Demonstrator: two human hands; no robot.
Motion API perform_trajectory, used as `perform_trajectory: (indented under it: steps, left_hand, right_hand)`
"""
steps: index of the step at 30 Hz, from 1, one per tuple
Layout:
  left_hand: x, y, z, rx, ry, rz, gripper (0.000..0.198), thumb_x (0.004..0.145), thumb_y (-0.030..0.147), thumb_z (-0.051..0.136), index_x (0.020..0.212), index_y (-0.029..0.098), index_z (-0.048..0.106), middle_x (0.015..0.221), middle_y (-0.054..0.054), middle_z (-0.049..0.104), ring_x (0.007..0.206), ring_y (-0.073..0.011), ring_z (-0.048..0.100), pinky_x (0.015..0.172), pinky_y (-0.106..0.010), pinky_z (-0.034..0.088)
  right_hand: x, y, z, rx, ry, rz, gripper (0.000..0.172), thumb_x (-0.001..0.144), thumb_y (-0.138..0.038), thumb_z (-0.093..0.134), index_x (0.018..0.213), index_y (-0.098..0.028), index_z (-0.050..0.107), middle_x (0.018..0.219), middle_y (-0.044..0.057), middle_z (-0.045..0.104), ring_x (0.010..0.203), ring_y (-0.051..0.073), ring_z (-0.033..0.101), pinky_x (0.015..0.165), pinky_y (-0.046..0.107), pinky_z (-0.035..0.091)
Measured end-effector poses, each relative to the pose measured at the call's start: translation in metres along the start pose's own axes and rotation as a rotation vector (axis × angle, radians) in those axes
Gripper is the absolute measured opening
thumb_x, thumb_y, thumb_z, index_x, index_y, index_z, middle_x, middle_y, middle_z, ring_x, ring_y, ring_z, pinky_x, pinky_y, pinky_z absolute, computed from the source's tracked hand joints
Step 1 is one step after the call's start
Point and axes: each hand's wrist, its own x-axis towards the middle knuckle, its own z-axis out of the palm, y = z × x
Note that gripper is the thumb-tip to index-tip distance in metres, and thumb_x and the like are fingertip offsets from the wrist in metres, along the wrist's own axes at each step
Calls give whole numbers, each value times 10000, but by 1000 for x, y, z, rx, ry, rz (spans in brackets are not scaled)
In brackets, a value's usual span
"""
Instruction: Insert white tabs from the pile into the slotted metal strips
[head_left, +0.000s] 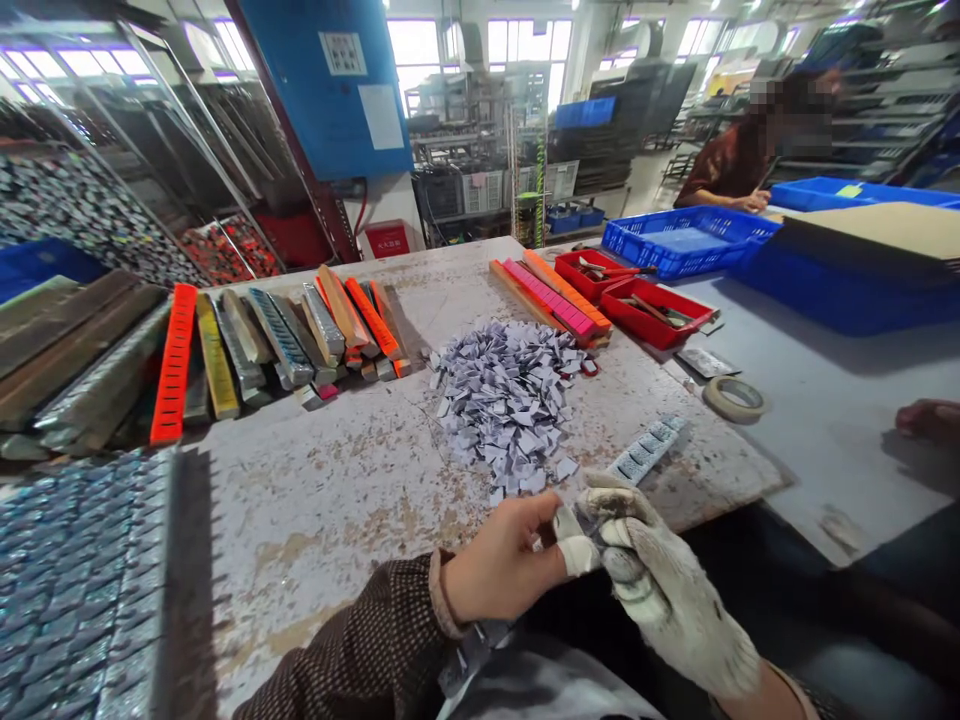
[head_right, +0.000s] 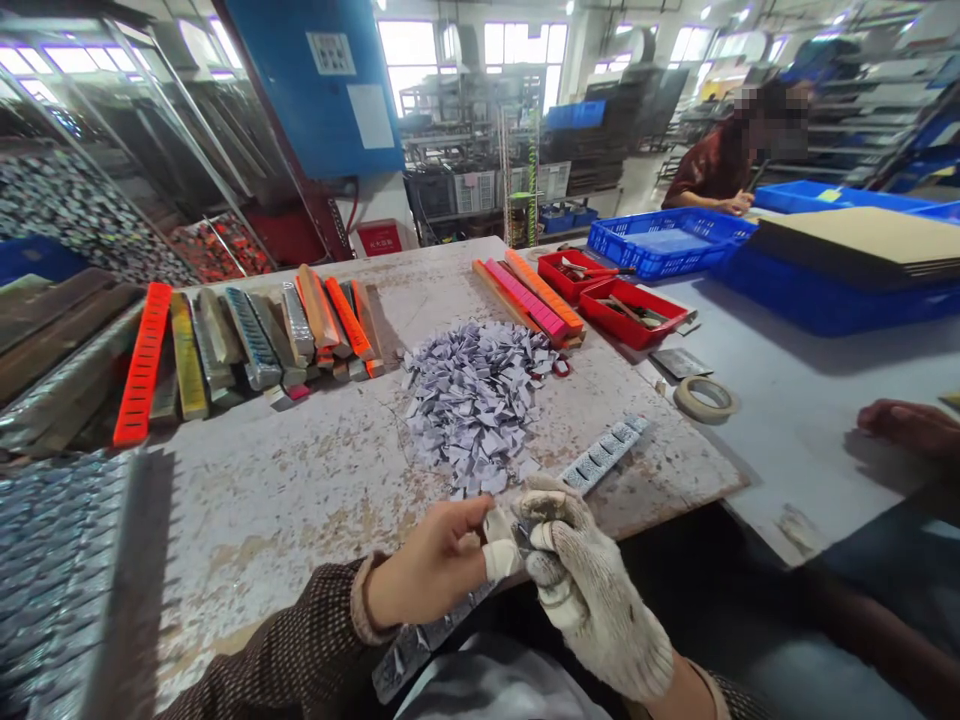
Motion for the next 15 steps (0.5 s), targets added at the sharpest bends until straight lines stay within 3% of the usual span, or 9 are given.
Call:
perform_trajectory:
  steps: [2,4,7,9,11,15]
  left_hand:
    - [0,1,3,-202,-158,-27,458,789,564,843,850,146,668,824,-31,635,775,-154,550,790,-281,471]
    - [1,-2,7,-354,-223,-88,498,750,592,865,826,145,658,808,-34,634,743,-143,561,780,-280,479]
    - [6,-10,10,-430,-135,-160,540,667,592,918,756,147,624,709,-3,585,633,-101,504,673,-237,445]
    - [9,-15,12,-429,-43,-126,536,662,580,921,772,154,613,740,-7,598,662,-113,528,698,-248,458]
    - [9,-18,13,-288,88,-10,470,740,550,873,797,165,609,797,-25,620,732,-147,559,744,-276,471]
    - [1,-22,16,444,334,341,252,951,326,669,757,171,622,780,-53,620,772,-182,522,731,-290,413]
  right_hand:
    - [-9,3,3,34,16,20,193,1029,-307,552,1173,-297,679,1205,79,729,1064,232,742,892,325,660]
    - [-16,4,6,44,22,61,197,1034,-342,542,1164,-298,684,1119,68,755,1001,235,758,861,331,671]
    - [-18,4,5,22,16,115,181,1026,-336,553,1123,-281,696,1143,81,750,1063,261,744,905,376,665]
    - [-14,4,2,-8,35,95,171,1015,-320,573,1126,-272,694,1201,94,733,1126,273,723,940,398,655]
    - [-10,5,0,-32,67,45,179,1013,-288,574,1158,-281,679,1234,90,720,1149,261,714,935,387,658]
    - [-8,6,4,-33,132,-26,263,1009,-189,552,1219,-310,652,1331,64,672,1230,230,671,965,361,643]
